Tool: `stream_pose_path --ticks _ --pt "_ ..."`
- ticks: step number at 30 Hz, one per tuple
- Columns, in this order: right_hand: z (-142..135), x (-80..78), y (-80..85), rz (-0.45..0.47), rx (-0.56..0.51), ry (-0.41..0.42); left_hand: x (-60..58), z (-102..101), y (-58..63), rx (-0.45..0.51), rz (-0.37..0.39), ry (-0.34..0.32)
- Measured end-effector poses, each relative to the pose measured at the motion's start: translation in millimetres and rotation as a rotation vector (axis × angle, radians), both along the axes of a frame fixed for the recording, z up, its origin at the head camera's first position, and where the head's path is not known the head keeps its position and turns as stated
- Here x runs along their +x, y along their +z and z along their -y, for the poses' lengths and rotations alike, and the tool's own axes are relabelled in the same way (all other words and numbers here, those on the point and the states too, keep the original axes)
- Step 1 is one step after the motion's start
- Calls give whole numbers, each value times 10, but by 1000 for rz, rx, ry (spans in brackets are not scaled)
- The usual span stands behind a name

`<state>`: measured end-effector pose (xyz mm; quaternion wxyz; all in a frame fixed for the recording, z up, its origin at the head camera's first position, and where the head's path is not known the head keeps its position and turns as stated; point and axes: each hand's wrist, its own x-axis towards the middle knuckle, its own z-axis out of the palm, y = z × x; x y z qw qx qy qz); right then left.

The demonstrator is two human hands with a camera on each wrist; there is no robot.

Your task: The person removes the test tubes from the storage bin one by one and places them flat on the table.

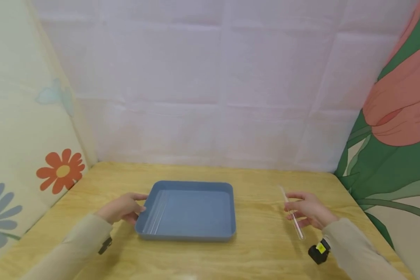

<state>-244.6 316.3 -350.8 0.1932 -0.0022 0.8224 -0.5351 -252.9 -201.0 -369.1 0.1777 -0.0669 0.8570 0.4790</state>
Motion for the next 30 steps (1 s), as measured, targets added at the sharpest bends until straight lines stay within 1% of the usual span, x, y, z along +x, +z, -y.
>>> stream_pose_path --ticks 7,11,17,23,27,30 --pt "-108 -16 5 -15 22 -19 16 -7 -31 8 -5 10" --pt "-144 -24 -4 -8 31 -23 32 12 -54 15 1 14" --pt "-167 -57 -32 -14 37 -30 14 25 -39 18 -5 24" --pt "-252 -77 -85 -4 52 -34 5 8 -38 21 -5 21" --pt "-290 -108 -88 -23 75 -39 -6 -2 -26 12 -3 22" --pt "-303 -119 -72 -38 101 -37 -13 3 -24 10 -7 11"
